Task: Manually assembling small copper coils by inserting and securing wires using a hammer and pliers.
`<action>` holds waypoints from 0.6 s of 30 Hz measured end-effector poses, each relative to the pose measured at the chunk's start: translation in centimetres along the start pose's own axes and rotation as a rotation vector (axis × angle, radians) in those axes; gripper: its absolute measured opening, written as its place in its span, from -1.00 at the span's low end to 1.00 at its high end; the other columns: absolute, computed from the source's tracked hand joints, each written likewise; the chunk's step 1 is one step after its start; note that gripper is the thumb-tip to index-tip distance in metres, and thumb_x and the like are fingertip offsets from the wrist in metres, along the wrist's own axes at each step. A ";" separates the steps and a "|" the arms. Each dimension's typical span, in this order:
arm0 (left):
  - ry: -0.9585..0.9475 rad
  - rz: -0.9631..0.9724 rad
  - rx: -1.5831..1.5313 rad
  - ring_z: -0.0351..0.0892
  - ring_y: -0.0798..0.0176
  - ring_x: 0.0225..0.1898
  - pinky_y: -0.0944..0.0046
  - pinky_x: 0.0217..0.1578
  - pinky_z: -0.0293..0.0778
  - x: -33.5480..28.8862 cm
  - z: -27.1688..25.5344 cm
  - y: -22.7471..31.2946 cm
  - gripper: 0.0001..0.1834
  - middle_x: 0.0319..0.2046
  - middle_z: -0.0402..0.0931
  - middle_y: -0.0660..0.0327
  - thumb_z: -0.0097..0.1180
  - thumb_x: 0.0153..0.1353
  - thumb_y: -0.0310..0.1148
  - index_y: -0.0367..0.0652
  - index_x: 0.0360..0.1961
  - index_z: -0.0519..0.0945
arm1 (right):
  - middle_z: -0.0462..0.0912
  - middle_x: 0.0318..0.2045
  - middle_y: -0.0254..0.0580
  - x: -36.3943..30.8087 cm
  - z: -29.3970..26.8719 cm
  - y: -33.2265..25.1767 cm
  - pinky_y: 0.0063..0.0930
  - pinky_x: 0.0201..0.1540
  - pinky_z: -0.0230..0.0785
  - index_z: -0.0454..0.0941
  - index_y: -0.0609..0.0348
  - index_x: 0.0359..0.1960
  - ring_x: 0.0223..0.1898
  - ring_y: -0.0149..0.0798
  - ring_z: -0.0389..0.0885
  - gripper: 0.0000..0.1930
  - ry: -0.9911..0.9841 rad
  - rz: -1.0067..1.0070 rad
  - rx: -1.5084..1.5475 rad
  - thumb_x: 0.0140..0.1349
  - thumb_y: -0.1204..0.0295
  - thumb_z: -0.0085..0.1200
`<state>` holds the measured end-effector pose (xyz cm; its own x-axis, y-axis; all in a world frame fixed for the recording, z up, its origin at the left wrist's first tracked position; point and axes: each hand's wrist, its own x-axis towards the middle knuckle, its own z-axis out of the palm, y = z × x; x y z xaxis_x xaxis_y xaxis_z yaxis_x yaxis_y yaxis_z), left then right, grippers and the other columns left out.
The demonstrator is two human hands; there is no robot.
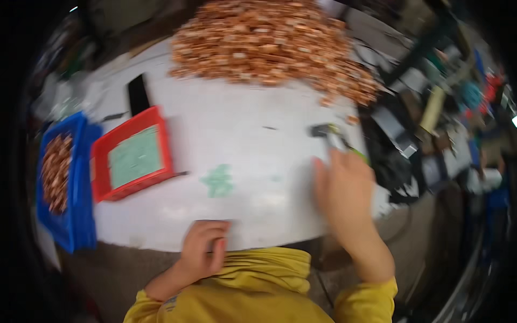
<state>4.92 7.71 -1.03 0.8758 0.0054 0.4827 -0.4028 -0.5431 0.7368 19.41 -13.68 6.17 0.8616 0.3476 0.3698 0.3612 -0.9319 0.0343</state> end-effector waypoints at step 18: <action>-0.112 0.128 -0.128 0.51 0.13 -0.35 0.25 -0.25 0.42 0.7 0.1 0.3 -0.77 -0.23 0.54 0.10 0.08 -0.08 -0.64 -0.25 -0.32 0.43 | 0.55 -0.34 -0.11 10.8 3.8 10.8 -0.35 -0.31 0.33 0.56 0.19 -0.38 -0.35 -0.16 0.47 -0.86 -0.241 0.056 0.133 0.02 0.43 0.09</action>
<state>5.44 7.42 -0.51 0.8362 -0.1542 0.5263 -0.5373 -0.4220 0.7302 33.98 -19.59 7.00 0.9359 0.3250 0.1355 0.3400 -0.9342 -0.1077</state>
